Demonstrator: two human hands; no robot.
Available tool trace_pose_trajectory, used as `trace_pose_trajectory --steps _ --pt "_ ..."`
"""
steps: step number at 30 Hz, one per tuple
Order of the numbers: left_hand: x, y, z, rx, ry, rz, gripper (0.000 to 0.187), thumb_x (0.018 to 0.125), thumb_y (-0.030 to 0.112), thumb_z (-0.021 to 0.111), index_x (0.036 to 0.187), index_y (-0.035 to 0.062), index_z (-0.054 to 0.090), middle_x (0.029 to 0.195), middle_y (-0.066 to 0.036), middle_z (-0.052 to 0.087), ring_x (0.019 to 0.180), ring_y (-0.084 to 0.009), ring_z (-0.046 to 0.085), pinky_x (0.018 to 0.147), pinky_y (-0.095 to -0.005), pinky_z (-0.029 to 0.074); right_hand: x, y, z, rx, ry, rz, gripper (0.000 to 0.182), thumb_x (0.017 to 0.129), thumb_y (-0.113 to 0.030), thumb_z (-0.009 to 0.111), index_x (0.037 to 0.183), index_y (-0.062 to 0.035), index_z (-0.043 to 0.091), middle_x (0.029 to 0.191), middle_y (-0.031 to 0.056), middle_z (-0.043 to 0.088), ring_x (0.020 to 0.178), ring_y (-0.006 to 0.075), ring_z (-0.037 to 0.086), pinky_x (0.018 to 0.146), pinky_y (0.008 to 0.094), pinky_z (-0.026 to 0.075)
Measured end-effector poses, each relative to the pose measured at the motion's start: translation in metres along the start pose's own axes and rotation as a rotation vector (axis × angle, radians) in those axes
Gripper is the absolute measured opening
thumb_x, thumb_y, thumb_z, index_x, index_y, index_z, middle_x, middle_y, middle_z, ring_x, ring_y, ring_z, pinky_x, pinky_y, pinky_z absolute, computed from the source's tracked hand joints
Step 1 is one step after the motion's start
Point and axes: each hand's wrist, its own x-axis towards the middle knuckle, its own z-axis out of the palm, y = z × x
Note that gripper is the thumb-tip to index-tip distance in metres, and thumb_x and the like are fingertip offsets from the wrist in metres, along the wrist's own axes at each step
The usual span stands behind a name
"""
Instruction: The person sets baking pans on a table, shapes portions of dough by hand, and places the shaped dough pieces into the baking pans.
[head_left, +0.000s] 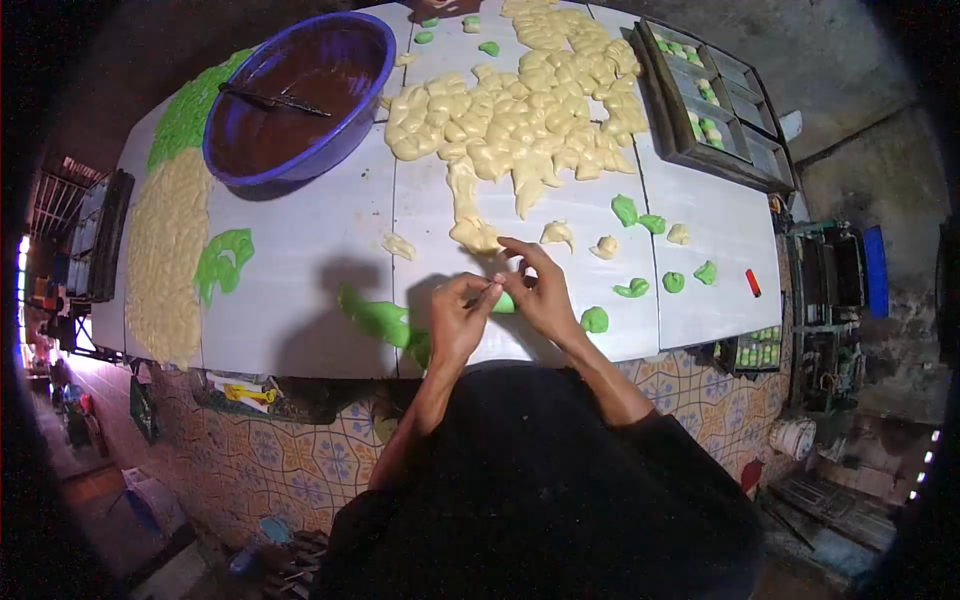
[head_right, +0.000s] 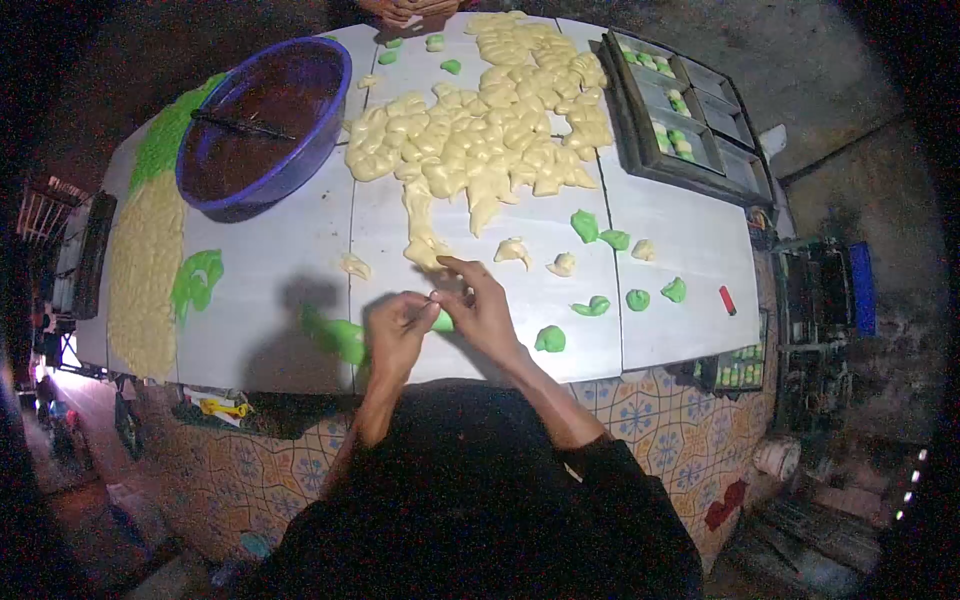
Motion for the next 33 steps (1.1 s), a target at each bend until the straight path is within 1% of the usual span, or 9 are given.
trace_pose_trajectory --steps 4,7,8,10,13,18,28,30,33 --pt "-0.008 0.028 -0.001 -0.419 -0.131 -0.037 0.046 0.080 -0.009 0.062 0.121 0.0023 0.044 0.083 -0.003 0.053 0.087 -0.0116 0.060 0.075 -0.0234 0.050 -0.004 0.032 -0.018 0.630 -0.734 0.520 0.036 0.093 -0.016 0.057 0.126 -0.0001 0.052 0.105 0.0076 0.062 0.091 0.0130 0.058 0.073 0.0271 0.050" --pt "-0.003 0.005 -0.009 -0.294 0.094 0.117 0.022 0.084 0.002 0.056 0.106 -0.0004 0.055 0.085 -0.004 0.055 0.093 -0.0142 0.058 0.079 -0.0250 0.043 0.010 0.037 -0.011 0.250 -0.349 0.048 0.034 0.083 -0.001 0.063 0.118 0.0004 0.060 0.105 0.0074 0.066 0.083 0.0143 0.062 0.069 0.0280 0.053" --pt "0.001 -0.006 -0.012 -0.286 0.167 0.191 0.015 0.087 0.003 0.055 0.101 -0.0012 0.056 0.088 -0.005 0.058 0.091 -0.0152 0.058 0.081 -0.0272 0.044 0.019 0.039 -0.011 0.211 -0.272 0.311 0.033 0.081 0.000 0.064 0.114 0.0020 0.062 0.107 0.0076 0.066 0.091 0.0153 0.061 0.080 0.0289 0.051" --pt "0.013 -0.014 -0.014 -0.229 0.215 0.021 0.011 0.090 0.007 0.053 0.095 -0.0031 0.055 0.090 -0.011 0.060 0.091 -0.0217 0.061 0.089 -0.0356 0.047 0.036 0.079 -0.004 0.204 -0.275 0.189 0.035 0.079 0.005 0.059 0.114 0.0023 0.062 0.107 0.0101 0.066 0.095 0.0165 0.061 0.085 0.0298 0.049" --pt "0.033 -0.039 -0.019 -0.035 0.128 -0.001 0.018 0.095 0.011 0.048 0.107 -0.0012 0.055 0.100 -0.013 0.062 0.099 -0.0219 0.060 0.090 -0.0355 0.046 0.028 0.091 0.000 0.465 -0.186 0.130 0.038 0.074 0.010 0.053 0.110 0.0029 0.063 0.106 0.0129 0.065 0.100 0.0180 0.061 0.087 0.0305 0.048" --pt "0.042 -0.042 -0.001 0.223 0.018 0.030 0.033 0.099 0.022 0.045 0.123 0.0001 0.049 0.108 -0.016 0.061 0.099 -0.0238 0.058 0.089 -0.0355 0.043 0.023 0.083 0.007 -0.168 -0.132 -0.096 0.031 0.078 0.000 0.044 0.102 0.0025 0.062 0.101 0.0219 0.062 0.102 0.0345 0.057 0.092 0.0395 0.044" --pt "0.027 -0.077 0.011 -0.006 -0.080 0.008 0.056 0.099 0.032 0.045 0.138 -0.0021 0.026 0.127 -0.022 0.046 0.114 -0.0258 0.049 0.096 -0.0358 0.040 -0.012 0.087 0.043 -0.573 0.191 -0.166 0.041 0.081 -0.012 0.062 0.120 -0.0049 0.053 0.120 0.0202 0.050 0.106 0.0402 0.048 0.090 0.0471 0.042" --pt "0.029 -0.074 0.016 -0.069 -0.035 -0.002 0.053 0.098 0.030 0.048 0.137 -0.0016 0.030 0.125 -0.020 0.047 0.115 -0.0257 0.049 0.097 -0.0355 0.040 -0.002 0.120 0.045 -0.310 0.208 -0.230 0.035 0.082 -0.011 0.061 0.116 -0.0069 0.057 0.110 0.0185 0.054 0.103 0.0368 0.050 0.087 0.0445 0.043" --pt "0.027 -0.070 0.034 -0.049 -0.025 0.171 0.045 0.096 0.024 0.050 0.131 -0.0022 0.039 0.127 -0.018 0.047 0.115 -0.0274 0.048 0.098 -0.0367 0.039 0.007 0.118 -0.006 0.727 0.157 0.325 0.029 0.095 -0.015 0.051 0.122 -0.0055 0.053 0.104 0.0142 0.063 0.093 0.0255 0.062 0.079 0.0346 0.050"
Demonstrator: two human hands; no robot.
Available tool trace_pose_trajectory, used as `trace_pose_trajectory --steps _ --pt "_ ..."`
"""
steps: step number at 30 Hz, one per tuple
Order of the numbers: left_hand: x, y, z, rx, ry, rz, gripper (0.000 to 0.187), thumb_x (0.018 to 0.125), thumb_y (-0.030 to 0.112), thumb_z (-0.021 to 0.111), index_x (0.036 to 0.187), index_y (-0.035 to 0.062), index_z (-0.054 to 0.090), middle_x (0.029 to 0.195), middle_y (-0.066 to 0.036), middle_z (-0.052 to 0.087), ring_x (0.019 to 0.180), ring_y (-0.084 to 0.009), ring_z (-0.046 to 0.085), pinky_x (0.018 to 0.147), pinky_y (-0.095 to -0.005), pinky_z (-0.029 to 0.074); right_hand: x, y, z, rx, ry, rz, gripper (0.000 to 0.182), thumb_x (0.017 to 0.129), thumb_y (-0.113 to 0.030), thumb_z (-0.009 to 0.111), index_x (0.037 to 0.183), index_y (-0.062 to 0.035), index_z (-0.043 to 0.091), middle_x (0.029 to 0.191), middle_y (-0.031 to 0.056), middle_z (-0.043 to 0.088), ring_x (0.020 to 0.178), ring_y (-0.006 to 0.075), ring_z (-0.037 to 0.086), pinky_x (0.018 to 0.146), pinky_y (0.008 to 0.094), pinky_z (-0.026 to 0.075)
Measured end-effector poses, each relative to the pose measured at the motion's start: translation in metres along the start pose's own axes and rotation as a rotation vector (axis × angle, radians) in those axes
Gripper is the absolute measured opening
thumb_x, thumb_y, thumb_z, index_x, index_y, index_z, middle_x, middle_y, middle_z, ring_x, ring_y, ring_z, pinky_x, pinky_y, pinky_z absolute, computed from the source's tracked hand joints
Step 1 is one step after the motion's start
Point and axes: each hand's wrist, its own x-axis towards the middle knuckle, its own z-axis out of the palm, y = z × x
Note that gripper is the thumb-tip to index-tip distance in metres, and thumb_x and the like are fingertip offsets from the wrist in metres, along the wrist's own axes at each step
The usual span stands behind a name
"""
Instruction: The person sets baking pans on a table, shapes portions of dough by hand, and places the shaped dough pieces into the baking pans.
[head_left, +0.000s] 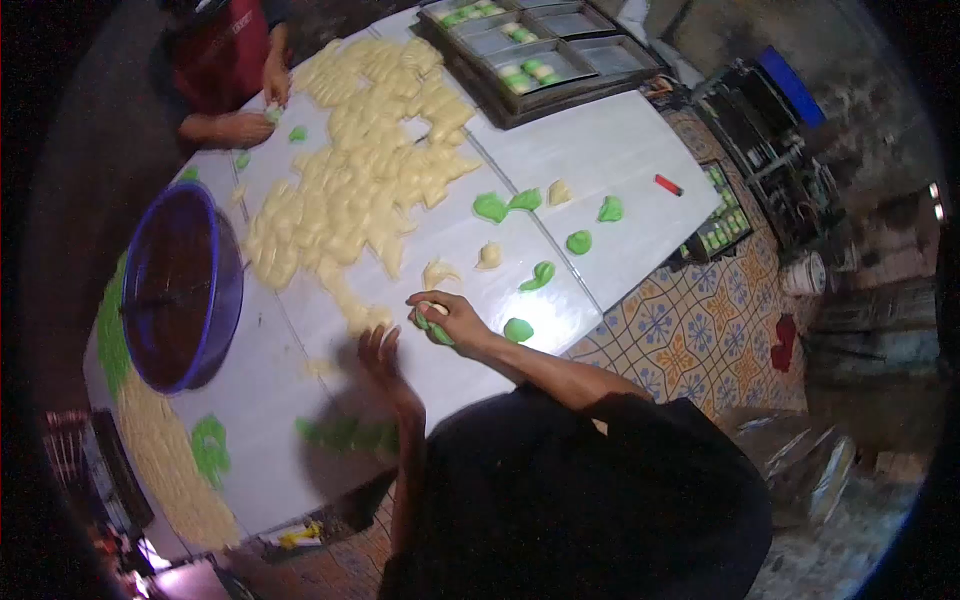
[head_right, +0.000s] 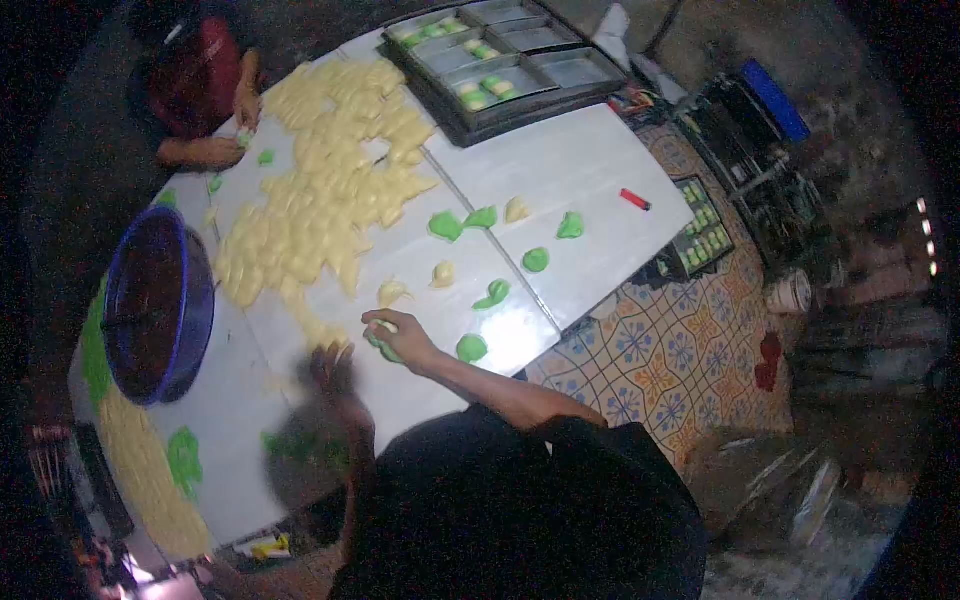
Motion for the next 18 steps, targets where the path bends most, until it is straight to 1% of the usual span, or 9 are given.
trace_pose_trajectory --steps 1,3,5,7,9,11,13,14,18 --pt "-0.005 -0.005 0.005 0.060 -0.009 -0.007 0.044 0.095 0.021 0.051 0.131 -0.0017 0.039 0.128 -0.018 0.046 0.117 -0.0274 0.048 0.099 -0.0370 0.038 0.003 -0.012 -0.021 0.531 -0.062 0.235 0.031 0.096 -0.015 0.049 0.125 -0.0057 0.051 0.107 0.0144 0.064 0.093 0.0247 0.064 0.079 0.0331 0.052" --pt "-0.014 -0.019 0.021 0.184 -0.021 -0.014 0.042 0.094 0.015 0.052 0.131 -0.0006 0.041 0.130 -0.017 0.046 0.119 -0.0274 0.046 0.101 -0.0377 0.036 -0.007 -0.065 -0.075 0.704 -0.153 0.218 0.041 0.095 -0.016 0.051 0.134 -0.0064 0.043 0.114 0.0168 0.062 0.104 0.0252 0.062 0.085 0.0334 0.053" --pt "-0.019 -0.034 0.044 0.308 -0.004 -0.024 0.042 0.092 0.010 0.054 0.131 0.0004 0.042 0.132 -0.017 0.045 0.122 -0.0274 0.045 0.104 -0.0384 0.035 -0.003 -0.117 -0.138 0.475 -0.039 0.060 0.041 0.094 -0.014 0.052 0.134 -0.0062 0.045 0.115 0.0152 0.062 0.100 0.0204 0.062 0.079 0.0304 0.053" --pt "-0.028 -0.044 0.083 0.361 0.028 -0.031 0.042 0.091 0.007 0.055 0.130 0.0010 0.042 0.134 -0.017 0.045 0.123 -0.0274 0.044 0.105 -0.0388 0.034 0.018 -0.171 -0.212 -0.166 0.129 -0.172 0.037 0.093 -0.018 0.056 0.127 -0.0027 0.052 0.108 0.0103 0.065 0.093 0.0165 0.062 0.082 0.0266 0.048" --pt "-0.042 -0.040 0.126 0.316 -0.011 0.089 0.043 0.088 0.015 0.061 0.125 -0.0031 0.048 0.134 -0.021 0.043 0.124 -0.0335 0.043 0.105 -0.0409 0.034 0.047 -0.234 -0.264 -0.374 0.168 -0.362 0.034 0.089 -0.021 0.060 0.118 -0.0019 0.059 0.104 0.0094 0.067 0.094 0.0158 0.063 0.083 0.0272 0.047" --pt "-0.039 -0.032 0.148 0.547 -0.159 0.017 0.055 0.082 0.016 0.066 0.130 0.0003 0.044 0.138 -0.024 0.038 0.130 -0.0387 0.036 0.109 -0.0476 0.027 0.097 -0.283 -0.306 -0.664 0.232 -0.428 0.032 0.087 -0.023 0.062 0.112 -0.0028 0.064 0.102 0.0122 0.068 0.094 0.0186 0.064 0.084 0.0297 0.047" --pt "-0.039 -0.006 0.176 1.017 -0.401 0.263 0.061 0.078 0.017 0.068 0.133 0.0037 0.044 0.144 -0.026 0.031 0.135 -0.0431 0.028 0.111 -0.0549 0.019 0.159 -0.313 -0.340 -0.878 0.250 -0.523 0.033 0.085 -0.027 0.063 0.109 -0.0041 0.066 0.102 0.0172 0.067 0.096 0.0249 0.064 0.086 0.0337 0.047" --pt "-0.040 -0.002 0.181 1.029 -0.437 0.134 0.061 0.077 0.017 0.068 0.133 0.0061 0.045 0.148 -0.027 0.023 0.138 -0.0450 0.021 0.110 -0.0599 0.015 0.183 -0.322 -0.349 -0.975 0.294 -0.534 0.035 0.085 -0.028 0.063 0.109 -0.0027 0.065 0.101 0.0191 0.067 0.097 0.0279 0.064 0.087 0.0357 0.047" --pt "-0.042 -0.006 0.177 1.116 -0.418 0.081 0.059 0.078 0.017 0.066 0.132 0.0045 0.046 0.147 -0.028 0.026 0.137 -0.0448 0.022 0.111 -0.0577 0.016 0.268 -0.298 -0.396 -1.370 0.210 -0.441 0.045 0.084 -0.033 0.063 0.112 0.0023 0.062 0.115 0.0282 0.057 0.110 0.0408 0.055 0.095 0.0444 0.043"
